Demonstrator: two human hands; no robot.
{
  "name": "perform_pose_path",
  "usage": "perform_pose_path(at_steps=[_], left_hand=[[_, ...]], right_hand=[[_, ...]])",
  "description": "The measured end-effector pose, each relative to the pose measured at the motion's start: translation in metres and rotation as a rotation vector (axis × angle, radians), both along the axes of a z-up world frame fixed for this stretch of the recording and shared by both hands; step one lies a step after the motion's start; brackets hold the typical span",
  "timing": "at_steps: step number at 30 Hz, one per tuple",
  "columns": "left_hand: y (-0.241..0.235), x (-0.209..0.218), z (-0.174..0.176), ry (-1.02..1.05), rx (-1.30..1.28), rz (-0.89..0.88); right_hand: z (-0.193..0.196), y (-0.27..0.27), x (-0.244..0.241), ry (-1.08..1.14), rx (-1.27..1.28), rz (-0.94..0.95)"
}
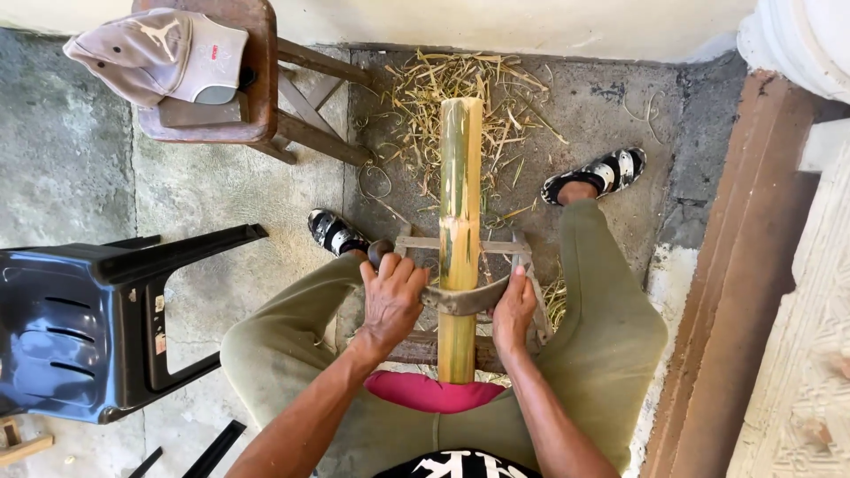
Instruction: Scrape the outer layer of a bamboo pole using a curved blade tool.
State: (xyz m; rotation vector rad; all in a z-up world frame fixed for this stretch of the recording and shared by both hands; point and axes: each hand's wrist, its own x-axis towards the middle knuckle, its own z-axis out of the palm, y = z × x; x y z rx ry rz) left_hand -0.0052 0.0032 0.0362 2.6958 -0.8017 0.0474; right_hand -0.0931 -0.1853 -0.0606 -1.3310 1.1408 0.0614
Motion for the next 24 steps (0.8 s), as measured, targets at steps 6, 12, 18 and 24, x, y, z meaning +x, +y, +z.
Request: perform_pose_path(at_steps=[6, 12, 18, 24], left_hand=[[-0.019, 0.061, -0.009, -0.07, 0.004, -0.032], [-0.032, 0.1, -0.028, -0.125, 0.001, 0.011], [-0.009, 0.025, -0.011, -0.003, 0.032, -0.02], [-0.011, 0.018, -0.001, 0.005, 0.056, -0.051]], right_hand=[[-0.013, -0.015, 0.069, -0.091, 0.033, -0.055], [-0.069, -0.041, 0.121, -0.329, -0.121, -0.044], [-0.027, -0.012, 0.034, -0.09, 0.089, -0.009], [-0.021, -0.003, 0.015, -0.151, 0.118, -0.082]])
